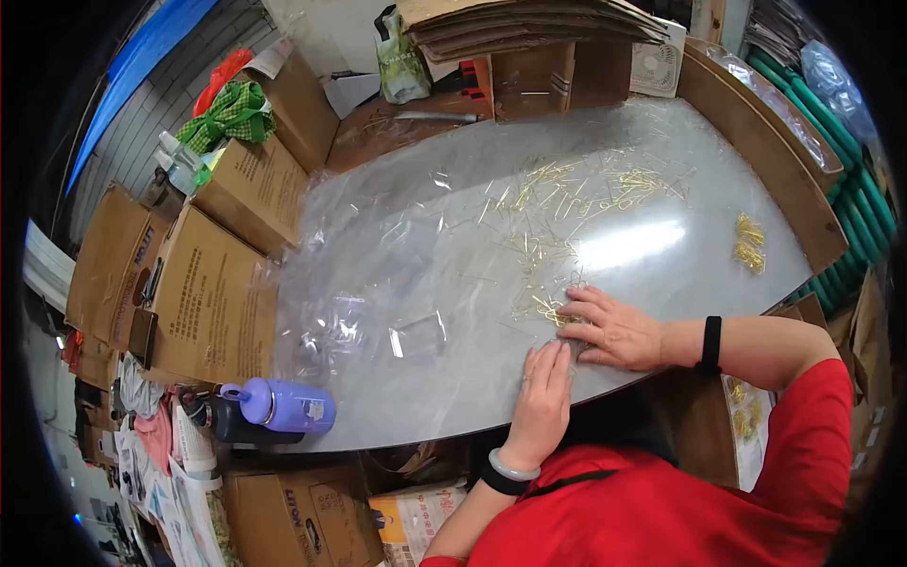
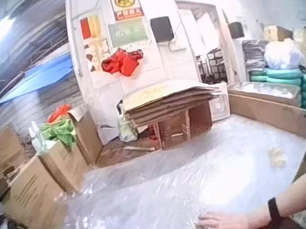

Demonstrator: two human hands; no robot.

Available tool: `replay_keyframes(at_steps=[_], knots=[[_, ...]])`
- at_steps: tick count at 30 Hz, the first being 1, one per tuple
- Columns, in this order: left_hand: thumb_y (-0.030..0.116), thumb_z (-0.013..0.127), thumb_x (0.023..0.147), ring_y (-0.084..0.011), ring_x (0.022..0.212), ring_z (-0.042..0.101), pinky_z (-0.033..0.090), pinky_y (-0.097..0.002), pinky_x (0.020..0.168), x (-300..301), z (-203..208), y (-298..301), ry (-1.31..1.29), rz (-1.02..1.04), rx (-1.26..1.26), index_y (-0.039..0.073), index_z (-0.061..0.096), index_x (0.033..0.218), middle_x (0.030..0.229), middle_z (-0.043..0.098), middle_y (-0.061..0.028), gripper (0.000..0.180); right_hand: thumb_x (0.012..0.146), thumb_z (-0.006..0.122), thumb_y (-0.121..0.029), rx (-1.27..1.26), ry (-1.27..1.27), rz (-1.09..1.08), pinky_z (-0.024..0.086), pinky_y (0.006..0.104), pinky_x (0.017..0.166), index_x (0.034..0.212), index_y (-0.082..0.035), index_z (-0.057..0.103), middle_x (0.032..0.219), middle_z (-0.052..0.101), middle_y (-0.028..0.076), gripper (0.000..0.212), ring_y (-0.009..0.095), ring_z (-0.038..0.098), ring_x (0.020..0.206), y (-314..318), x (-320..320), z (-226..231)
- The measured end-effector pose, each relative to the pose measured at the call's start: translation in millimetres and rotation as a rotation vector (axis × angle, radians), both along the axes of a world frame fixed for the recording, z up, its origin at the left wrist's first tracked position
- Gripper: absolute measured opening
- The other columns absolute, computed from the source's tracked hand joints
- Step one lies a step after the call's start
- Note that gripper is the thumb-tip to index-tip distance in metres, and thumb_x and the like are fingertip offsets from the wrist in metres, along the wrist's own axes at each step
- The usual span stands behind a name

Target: Counting and placing small gold-colored metal pins into plastic bags at a workstation.

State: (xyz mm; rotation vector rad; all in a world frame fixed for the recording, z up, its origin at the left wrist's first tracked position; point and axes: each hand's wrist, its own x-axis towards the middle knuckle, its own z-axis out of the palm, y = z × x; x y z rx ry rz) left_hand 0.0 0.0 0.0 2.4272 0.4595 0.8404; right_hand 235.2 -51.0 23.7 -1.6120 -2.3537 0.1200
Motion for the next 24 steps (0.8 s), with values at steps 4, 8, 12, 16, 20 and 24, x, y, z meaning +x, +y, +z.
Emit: replay_keyframes(at_steps=[4, 8, 12, 16, 20, 24], knots=[[0.008, 0.071, 0.088, -0.0445, 0.127, 0.049, 0.042, -0.0491, 0.105, -7.7, 7.7, 0.1, 0.024, 0.048, -0.009, -0.003, 0.053, 0.134, 0.136, 0.051, -0.0238, 0.051, 0.093, 0.067, -0.026, -0.080, 0.201, -0.065, 0.028, 0.0556, 0.118, 0.134, -0.010, 0.053, 0.144, 0.043, 0.022, 0.046, 0.044, 0.033, 0.142, -11.5, 10.9, -0.6], [0.013, 0.076, 0.084, -0.0397, 0.107, 0.055, 0.046, -0.0468, 0.093, -22.4, 24.5, 6.5, 0.093, 0.228, 0.041, -0.003, 0.061, 0.123, 0.120, 0.058, -0.0201, 0.045, 0.093, 0.064, -0.043, -0.045, 0.110, -0.413, 0.020, 0.0590, 0.119, 0.144, -0.007, 0.045, 0.152, 0.034, 0.026, 0.065, 0.050, 0.027, 0.144, -33.3, -16.3, 10.0], [0.017, 0.079, 0.082, -0.0361, 0.097, 0.054, 0.045, -0.0460, 0.087, -16.3, 21.8, 5.0, 0.146, 0.186, 0.042, -0.002, 0.066, 0.117, 0.109, 0.059, -0.0170, 0.042, 0.091, 0.059, -0.061, -0.035, 0.021, -0.639, 0.016, 0.0628, 0.119, 0.150, -0.006, 0.041, 0.157, 0.028, 0.029, 0.083, 0.055, 0.023, 0.144, -30.2, -57.7, -2.3], [0.018, 0.078, 0.083, -0.0364, 0.102, 0.055, 0.045, -0.0455, 0.091, -13.6, 17.5, 2.3, 0.139, 0.120, -0.036, -0.002, 0.065, 0.117, 0.113, 0.059, -0.0177, 0.042, 0.097, 0.058, -0.037, 0.084, 0.023, -0.521, 0.024, 0.0584, 0.118, 0.143, -0.005, 0.050, 0.152, 0.041, 0.022, 0.057, 0.049, 0.033, 0.142, -22.7, -76.2, -3.9], [0.026, 0.078, 0.084, -0.0398, 0.117, 0.050, 0.040, -0.0478, 0.102, -24.3, 23.4, 2.4, 0.186, 0.265, 0.009, -0.006, 0.057, 0.127, 0.126, 0.055, -0.0221, 0.058, 0.091, 0.064, -0.017, 0.085, 0.121, -0.329, 0.031, 0.0536, 0.117, 0.136, -0.006, 0.054, 0.143, 0.050, 0.017, 0.047, 0.042, 0.039, 0.140, -31.4, -68.6, -9.0], [0.037, 0.080, 0.082, -0.0450, 0.132, 0.038, 0.030, -0.0541, 0.112, -29.4, 22.0, 9.1, 0.308, 0.302, 0.095, -0.012, 0.041, 0.139, 0.141, 0.044, -0.0268, 0.085, 0.084, 0.068, -0.012, 0.096, 0.257, -0.223, 0.036, 0.0515, 0.113, 0.132, -0.006, 0.055, 0.139, 0.052, 0.017, 0.050, 0.039, 0.044, 0.136, -46.6, -63.2, 4.7]])
